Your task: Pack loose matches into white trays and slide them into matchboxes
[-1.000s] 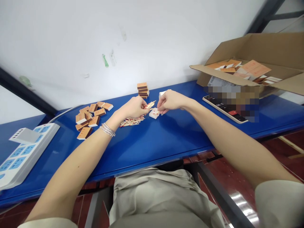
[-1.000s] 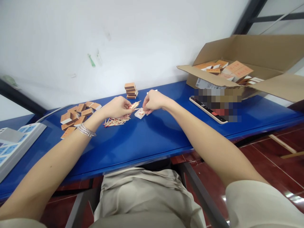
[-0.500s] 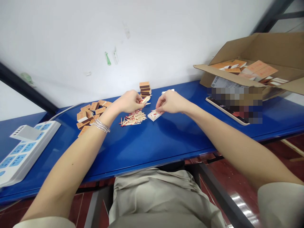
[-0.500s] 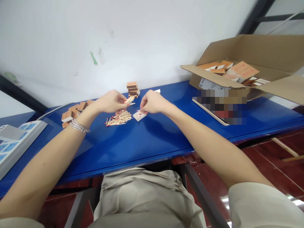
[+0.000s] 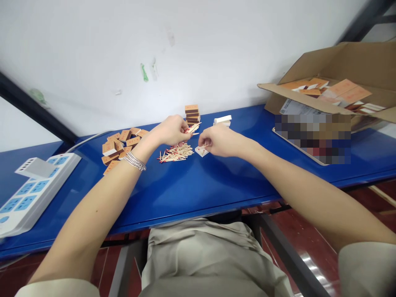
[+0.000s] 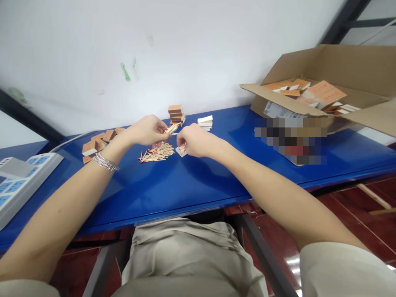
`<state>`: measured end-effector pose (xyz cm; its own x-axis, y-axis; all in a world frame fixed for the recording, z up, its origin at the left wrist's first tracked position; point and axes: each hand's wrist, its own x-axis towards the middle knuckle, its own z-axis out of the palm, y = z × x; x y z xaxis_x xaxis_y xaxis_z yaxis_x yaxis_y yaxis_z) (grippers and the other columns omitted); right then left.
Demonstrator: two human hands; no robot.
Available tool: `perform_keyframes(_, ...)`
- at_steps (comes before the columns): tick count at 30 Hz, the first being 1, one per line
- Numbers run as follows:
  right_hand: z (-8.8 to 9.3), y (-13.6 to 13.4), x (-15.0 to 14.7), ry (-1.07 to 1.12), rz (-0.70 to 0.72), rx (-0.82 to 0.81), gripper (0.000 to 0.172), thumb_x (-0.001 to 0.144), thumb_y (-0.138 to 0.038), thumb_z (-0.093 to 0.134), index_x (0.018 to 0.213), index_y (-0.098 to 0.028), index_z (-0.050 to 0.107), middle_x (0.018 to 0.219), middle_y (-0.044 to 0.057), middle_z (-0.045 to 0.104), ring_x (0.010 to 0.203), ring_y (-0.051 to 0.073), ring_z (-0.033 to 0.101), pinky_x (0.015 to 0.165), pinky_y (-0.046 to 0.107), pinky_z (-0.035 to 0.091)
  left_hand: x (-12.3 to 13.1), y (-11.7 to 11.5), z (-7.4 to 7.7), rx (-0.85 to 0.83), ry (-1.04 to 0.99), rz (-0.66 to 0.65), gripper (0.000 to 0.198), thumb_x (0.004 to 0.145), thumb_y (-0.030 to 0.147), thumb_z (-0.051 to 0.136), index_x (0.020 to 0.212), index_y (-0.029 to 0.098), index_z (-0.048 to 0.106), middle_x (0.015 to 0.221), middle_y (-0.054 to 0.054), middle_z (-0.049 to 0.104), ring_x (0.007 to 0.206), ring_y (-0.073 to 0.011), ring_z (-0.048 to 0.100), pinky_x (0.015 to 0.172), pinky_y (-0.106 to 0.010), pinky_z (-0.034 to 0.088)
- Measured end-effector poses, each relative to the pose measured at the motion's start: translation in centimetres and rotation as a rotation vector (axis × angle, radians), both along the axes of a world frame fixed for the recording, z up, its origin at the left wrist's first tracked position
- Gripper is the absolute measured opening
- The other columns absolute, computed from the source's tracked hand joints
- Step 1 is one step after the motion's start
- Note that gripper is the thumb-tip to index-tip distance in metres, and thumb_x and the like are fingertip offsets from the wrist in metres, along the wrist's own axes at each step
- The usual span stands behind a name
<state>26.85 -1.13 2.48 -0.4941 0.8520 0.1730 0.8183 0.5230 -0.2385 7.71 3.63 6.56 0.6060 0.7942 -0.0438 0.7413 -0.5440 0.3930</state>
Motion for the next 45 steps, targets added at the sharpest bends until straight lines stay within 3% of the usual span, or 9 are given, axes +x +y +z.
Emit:
perform_keyframes(13,1.1,-0.4,1.4,0.109,0.196,-0.273,0.049,0.064,-0.004,0.057,0.107,-0.020,0.076,0.099,0.002,0.077,0.080,0.016,0.070,0.070,0.024,0.053,-0.1,0.2,-0.1,0.043,-0.023,-0.020,0.019,0.076,0.020,0.061,0.058,0.013,0.061,0.051,-0.003,0.058,0.049,-0.0100,0.050,0.054,-0.025,0.035)
perform_keyframes(17,1.2,-0.2,1.9,0.054,0.205,-0.224,0.051,0.064,-0.006,0.062,0.111,-0.022,0.075,0.103,0.002,0.076,0.084,0.017,0.068,0.071,0.025,0.051,-0.1,0.3,-0.1,0.067,-0.009,-0.024,0.021,0.077,0.022,0.061,0.058,0.013,0.061,0.048,-0.003,0.057,0.048,-0.0097,0.049,0.054,-0.026,0.035)
perform_keyframes(23,0.4,0.1,1.1,0.010,0.224,-0.197,0.044,0.067,-0.026,0.078,0.111,-0.021,0.074,0.104,0.006,0.072,0.088,0.019,0.064,0.075,0.028,0.048,-0.1,0.4,-0.2,0.080,0.003,-0.047,0.020,0.076,0.021,0.061,0.058,0.012,0.061,0.046,-0.002,0.055,0.047,-0.0090,0.048,0.053,-0.025,0.034)
perform_keyframes(28,-0.1,0.2,0.3,0.037,0.154,-0.215,0.035,0.076,-0.030,0.073,0.108,-0.016,0.075,0.090,0.007,0.073,0.076,0.017,0.064,0.068,0.028,0.046,-0.1,0.3,-0.2,0.070,-0.003,-0.041,0.020,0.076,0.020,0.060,0.058,0.012,0.061,0.049,-0.003,0.059,0.046,-0.0092,0.051,0.052,-0.024,0.036)
perform_keyframes(33,0.4,0.0,0.7,0.101,0.134,-0.250,0.038,0.072,-0.033,0.076,0.107,-0.017,0.076,0.090,0.007,0.073,0.070,0.016,0.064,0.065,0.027,0.046,-0.1,0.3,-0.1,0.066,0.003,-0.024,0.021,0.077,0.020,0.062,0.059,0.012,0.060,0.048,-0.002,0.057,0.048,-0.0101,0.051,0.054,-0.025,0.036)
perform_keyframes(39,0.5,0.3,1.2,0.190,0.254,-0.117,0.026,0.079,-0.014,0.059,0.096,-0.018,0.078,0.092,0.007,0.071,0.075,0.015,0.061,0.067,0.027,0.045,-0.2,0.3,0.0,0.031,-0.015,-0.013,0.020,0.078,0.020,0.063,0.060,0.012,0.061,0.048,-0.003,0.056,0.050,-0.0101,0.050,0.054,-0.026,0.035)
perform_keyframes(45,-0.8,1.0,0.7,0.199,0.373,-0.083,0.019,0.082,-0.019,0.062,0.086,-0.022,0.080,0.091,0.005,0.069,0.076,0.014,0.061,0.072,0.028,0.046,0.0,0.0,0.2,0.025,-0.003,-0.001,0.017,0.077,0.017,0.064,0.062,0.011,0.062,0.049,-0.003,0.057,0.049,-0.0105,0.051,0.054,-0.026,0.036)
